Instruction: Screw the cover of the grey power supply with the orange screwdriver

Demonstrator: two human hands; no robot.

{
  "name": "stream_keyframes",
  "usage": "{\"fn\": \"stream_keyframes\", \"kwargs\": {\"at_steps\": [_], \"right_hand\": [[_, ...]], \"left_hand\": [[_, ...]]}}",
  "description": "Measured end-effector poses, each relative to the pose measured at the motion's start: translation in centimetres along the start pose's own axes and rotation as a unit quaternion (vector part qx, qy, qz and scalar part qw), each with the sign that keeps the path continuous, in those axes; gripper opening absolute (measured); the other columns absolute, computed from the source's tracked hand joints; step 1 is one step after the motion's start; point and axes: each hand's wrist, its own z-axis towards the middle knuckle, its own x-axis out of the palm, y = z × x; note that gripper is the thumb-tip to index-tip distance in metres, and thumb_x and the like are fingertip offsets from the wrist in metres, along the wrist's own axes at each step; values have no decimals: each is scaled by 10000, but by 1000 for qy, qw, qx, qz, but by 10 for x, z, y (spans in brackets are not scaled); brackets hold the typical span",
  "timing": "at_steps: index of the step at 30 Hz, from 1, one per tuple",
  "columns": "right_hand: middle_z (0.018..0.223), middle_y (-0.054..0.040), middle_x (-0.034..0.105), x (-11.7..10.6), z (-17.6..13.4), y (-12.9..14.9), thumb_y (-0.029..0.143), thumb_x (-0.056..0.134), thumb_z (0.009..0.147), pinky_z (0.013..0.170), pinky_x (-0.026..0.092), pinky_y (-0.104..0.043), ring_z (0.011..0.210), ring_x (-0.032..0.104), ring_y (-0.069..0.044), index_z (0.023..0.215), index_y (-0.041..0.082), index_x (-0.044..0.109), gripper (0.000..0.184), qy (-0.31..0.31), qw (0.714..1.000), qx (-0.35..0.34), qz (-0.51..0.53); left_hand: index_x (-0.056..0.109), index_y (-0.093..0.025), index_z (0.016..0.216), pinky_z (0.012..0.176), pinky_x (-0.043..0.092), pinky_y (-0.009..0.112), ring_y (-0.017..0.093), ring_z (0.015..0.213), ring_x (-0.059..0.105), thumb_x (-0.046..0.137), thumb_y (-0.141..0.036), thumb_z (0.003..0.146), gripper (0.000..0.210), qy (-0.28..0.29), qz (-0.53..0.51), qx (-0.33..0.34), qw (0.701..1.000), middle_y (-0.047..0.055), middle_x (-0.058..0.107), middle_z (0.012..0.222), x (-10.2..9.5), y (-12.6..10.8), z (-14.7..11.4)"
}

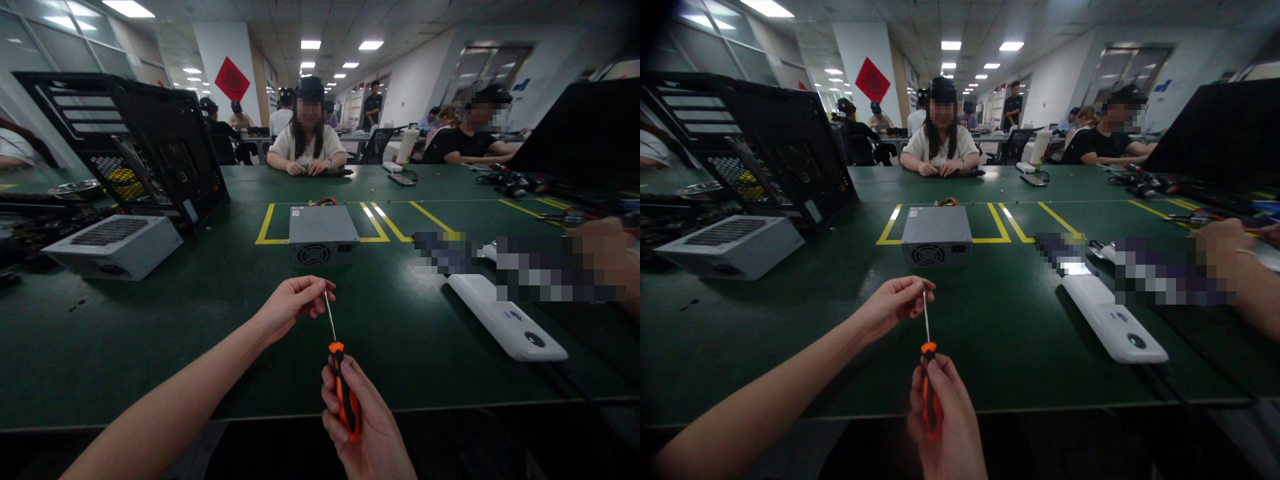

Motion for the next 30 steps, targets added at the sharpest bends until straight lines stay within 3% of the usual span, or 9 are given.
{"fn": "stream_keyframes", "kwargs": {"at_steps": [4, 8, 10, 18, 30], "right_hand": [[712, -8, 604, 6, 4, 13, 326, 803, 548, 342, 301, -104, 487, 468, -39, 891, 144, 586, 445, 9, 1000, 13, -1], [674, -17, 578, 19, 21, 39, 208, 587, 791, 353, 330, -110, 487, 488, -47, 845, 114, 579, 108, 34, 999, -10, -4], [649, -15, 560, 26, 32, 53, 178, 517, 834, 345, 325, -107, 471, 478, -44, 826, 111, 570, 85, 35, 999, -14, -13], [618, -7, 537, 36, 63, 77, 171, 492, 851, 334, 340, -99, 442, 476, -41, 802, 120, 552, 93, 12, 999, -12, -47], [622, -6, 549, 35, 63, 74, 183, 541, 815, 339, 354, -99, 445, 492, -44, 803, 127, 566, 62, 19, 998, -22, -51]], "left_hand": [[623, -167, 1069, 524, 374, 163, 61, 661, 531, 609, -370, 804, 334, -25, 5, 1, 1000, 89, 611, 1081, -1, 1, 2], [615, -157, 1065, 539, 385, 169, 63, 657, 538, 588, -376, 818, 331, -52, 19, -17, 998, 89, 616, 1064, -4, 4, 6], [607, -159, 1071, 545, 387, 177, 68, 654, 540, 582, -375, 822, 330, -47, 29, -27, 998, 83, 624, 1029, -5, 5, 7], [597, -160, 1068, 556, 375, 198, 74, 648, 537, 587, -351, 814, 318, -19, 40, -48, 998, 67, 628, 965, -5, 9, 8], [586, -167, 1077, 569, 381, 201, 76, 657, 537, 604, -346, 796, 333, -7, 44, -46, 998, 61, 628, 954, -8, 10, 8]]}}
